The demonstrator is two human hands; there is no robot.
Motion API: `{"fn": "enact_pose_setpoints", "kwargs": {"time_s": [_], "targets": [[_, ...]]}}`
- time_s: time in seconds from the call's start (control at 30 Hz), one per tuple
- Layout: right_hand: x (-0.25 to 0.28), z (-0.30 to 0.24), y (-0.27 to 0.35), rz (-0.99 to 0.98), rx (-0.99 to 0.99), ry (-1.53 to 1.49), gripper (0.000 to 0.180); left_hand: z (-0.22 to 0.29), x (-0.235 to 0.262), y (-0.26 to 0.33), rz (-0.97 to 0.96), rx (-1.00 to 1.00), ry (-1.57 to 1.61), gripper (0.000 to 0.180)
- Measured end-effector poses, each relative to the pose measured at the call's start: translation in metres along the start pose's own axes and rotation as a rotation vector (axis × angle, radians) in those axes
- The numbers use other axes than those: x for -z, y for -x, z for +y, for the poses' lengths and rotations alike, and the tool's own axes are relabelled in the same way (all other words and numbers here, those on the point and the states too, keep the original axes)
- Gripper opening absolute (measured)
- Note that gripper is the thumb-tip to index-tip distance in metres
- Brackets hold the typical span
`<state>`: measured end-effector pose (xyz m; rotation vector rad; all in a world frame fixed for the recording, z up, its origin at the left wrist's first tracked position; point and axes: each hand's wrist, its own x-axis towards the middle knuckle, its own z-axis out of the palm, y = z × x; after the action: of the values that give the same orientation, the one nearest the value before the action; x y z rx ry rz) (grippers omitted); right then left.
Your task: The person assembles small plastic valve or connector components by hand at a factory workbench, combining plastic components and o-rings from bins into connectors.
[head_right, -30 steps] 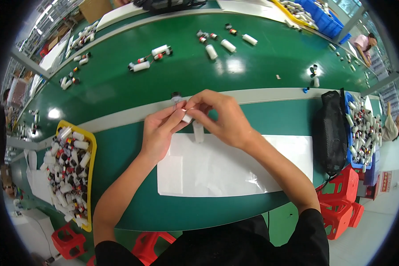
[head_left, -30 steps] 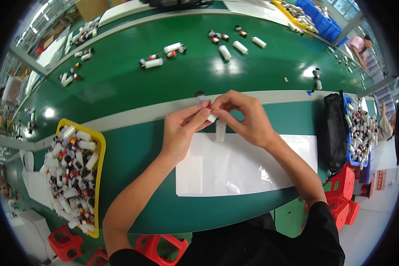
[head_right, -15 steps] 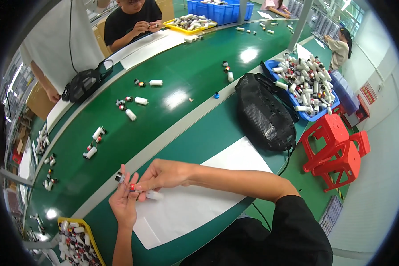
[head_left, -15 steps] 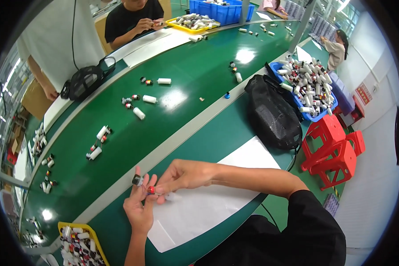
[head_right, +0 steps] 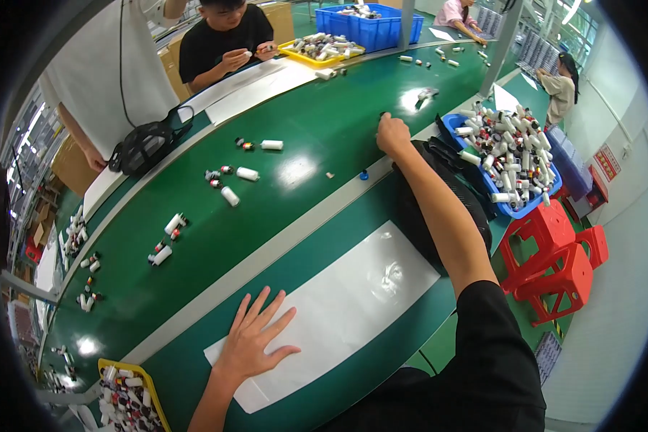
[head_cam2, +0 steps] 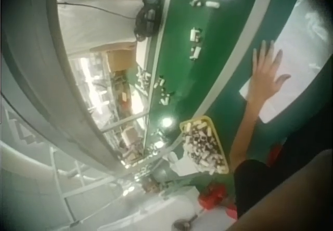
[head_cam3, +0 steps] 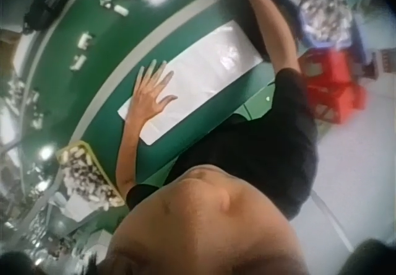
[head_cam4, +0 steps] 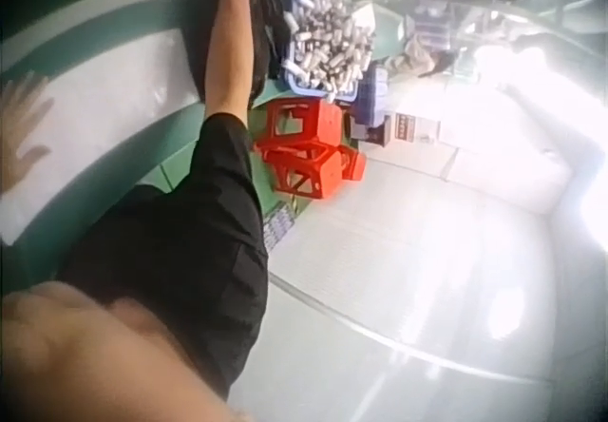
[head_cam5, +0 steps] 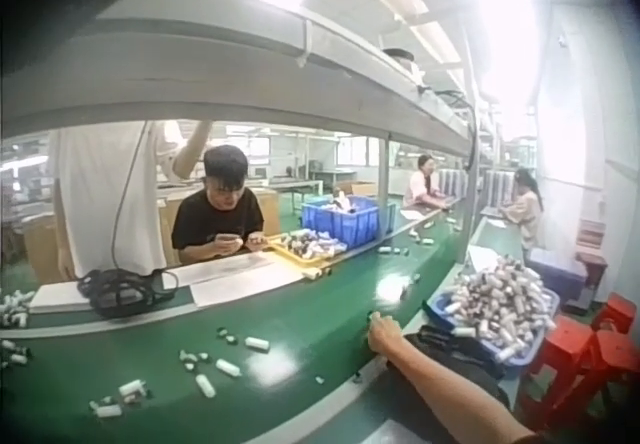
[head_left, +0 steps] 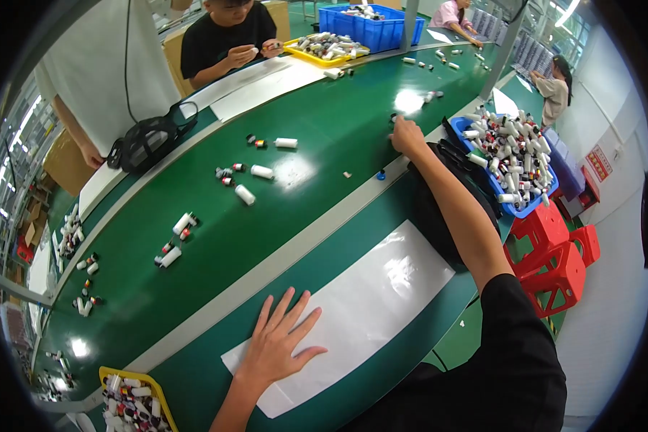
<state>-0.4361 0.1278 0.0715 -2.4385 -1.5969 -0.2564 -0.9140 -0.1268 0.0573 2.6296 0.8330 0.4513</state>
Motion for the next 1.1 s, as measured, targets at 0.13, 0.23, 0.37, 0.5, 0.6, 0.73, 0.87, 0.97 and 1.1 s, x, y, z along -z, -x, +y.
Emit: {"fn": "enact_pose_setpoints", "kwargs": {"time_s": [0.13, 0.23, 0.37, 0.5, 0.6, 0.73, 0.87, 0.97, 1.1], "targets": [[0.026, -0.039, 0.025, 0.159, 0.225, -0.263, 0.030, -0.005, 0.005, 0.013, 0.229, 0.016, 0.130, 0.041], [0.066, -0.097, 0.077, 0.048, 0.358, -0.666, 0.026, -0.008, 0.007, 0.021, 0.378, 0.120, 0.427, 0.026], [0.097, -0.186, 0.191, -0.276, 0.499, -1.086, 0.018, -0.014, 0.007, 0.031, 0.439, 0.363, 1.106, 0.031], [0.105, -0.241, 0.302, -0.522, 0.672, -1.162, 0.014, -0.031, 0.007, 0.041, 0.603, 0.553, 1.545, 0.042], [0.104, -0.255, 0.350, -0.520, 0.764, -1.088, 0.019, -0.045, 0.006, 0.053, 0.791, 0.540, 1.615, 0.041], [0.093, -0.259, 0.370, -0.488, 0.881, -1.034, 0.023, -0.060, 0.005, 0.066, 0.785, 0.515, 1.708, 0.039], [0.079, -0.260, 0.372, -0.589, 0.780, -1.089, 0.027, -0.069, 0.005, 0.070, 0.779, 0.333, 1.717, 0.040], [0.071, -0.264, 0.377, -0.553, 0.650, -1.236, 0.023, -0.070, 0.001, 0.071, 0.765, 0.316, 1.579, 0.041], [0.067, -0.269, 0.380, -0.336, 0.705, -1.114, 0.012, -0.072, -0.004, 0.076, 0.798, 0.361, 1.554, 0.040]]}}
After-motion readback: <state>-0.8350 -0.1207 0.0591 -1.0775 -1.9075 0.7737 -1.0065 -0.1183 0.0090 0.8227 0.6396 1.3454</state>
